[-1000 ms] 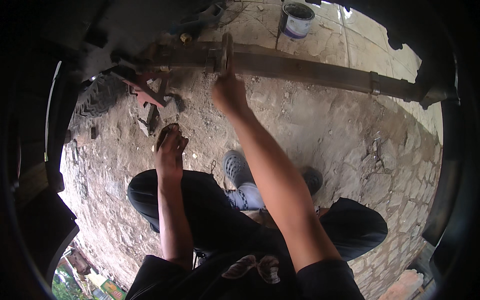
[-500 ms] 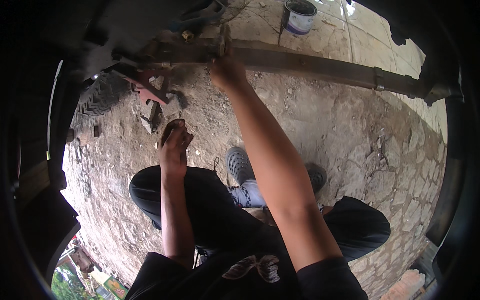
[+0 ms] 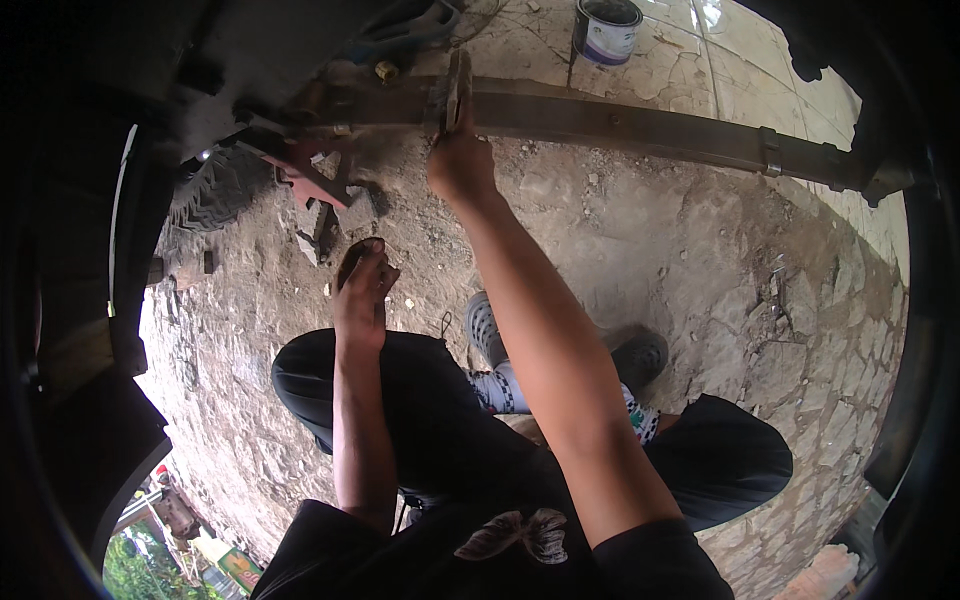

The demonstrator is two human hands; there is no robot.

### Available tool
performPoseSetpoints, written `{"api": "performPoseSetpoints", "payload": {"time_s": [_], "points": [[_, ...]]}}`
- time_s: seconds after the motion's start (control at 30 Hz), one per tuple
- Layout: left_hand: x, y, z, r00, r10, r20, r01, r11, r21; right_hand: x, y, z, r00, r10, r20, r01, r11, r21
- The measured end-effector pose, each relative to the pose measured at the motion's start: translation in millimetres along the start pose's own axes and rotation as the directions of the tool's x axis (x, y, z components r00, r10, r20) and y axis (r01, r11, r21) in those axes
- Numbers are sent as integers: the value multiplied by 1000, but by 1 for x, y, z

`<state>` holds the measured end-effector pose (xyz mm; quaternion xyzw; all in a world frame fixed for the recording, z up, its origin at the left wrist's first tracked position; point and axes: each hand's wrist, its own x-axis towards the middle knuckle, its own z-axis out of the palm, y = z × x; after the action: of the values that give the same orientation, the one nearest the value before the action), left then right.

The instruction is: The person sits under a vehicle and uses a hammer to tap and adjust a metal bracket on the undercarriage. They repeatedly strike the bracket and check its alignment by hand throughout the clip.

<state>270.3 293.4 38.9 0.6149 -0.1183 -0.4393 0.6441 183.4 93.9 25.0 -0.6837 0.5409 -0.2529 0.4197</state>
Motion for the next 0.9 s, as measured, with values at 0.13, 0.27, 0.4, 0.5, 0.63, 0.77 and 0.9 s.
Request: {"api": "performPoseSetpoints", "payload": {"time_s": [0.13,0.27,0.4,0.5,0.63,0.77,0.9], "points": [[-1,1,4,996,32,-89,-36,998,-49,-11,-1,-3,998,47,34,-47,999,16],[0,-2,-12,998,26,-59,-27,1000,-16,-66,8,-11,989,53,138,-57,998,21],[6,-6,-25,1000,15,2,-15,1000,4,-59,1,-7,993,38,108,-42,998,37],[5,-4,-15,1000,1,-29,0,1000,30,-2,-9,-4,998,10,62,-9,1000,-13],[8,-4,-9,999,13,-37,-12,1000,12,24,1,-1,989,-144,-26,142,988,-55],[1,5,-1,987,46,-154,-49,999,-17,-51,4,-15,988,24,154,-29,999,32],[7,-4,-15,1000,17,-23,-17,1000,22,-70,10,-18,987,-15,158,14,1000,7]]}}
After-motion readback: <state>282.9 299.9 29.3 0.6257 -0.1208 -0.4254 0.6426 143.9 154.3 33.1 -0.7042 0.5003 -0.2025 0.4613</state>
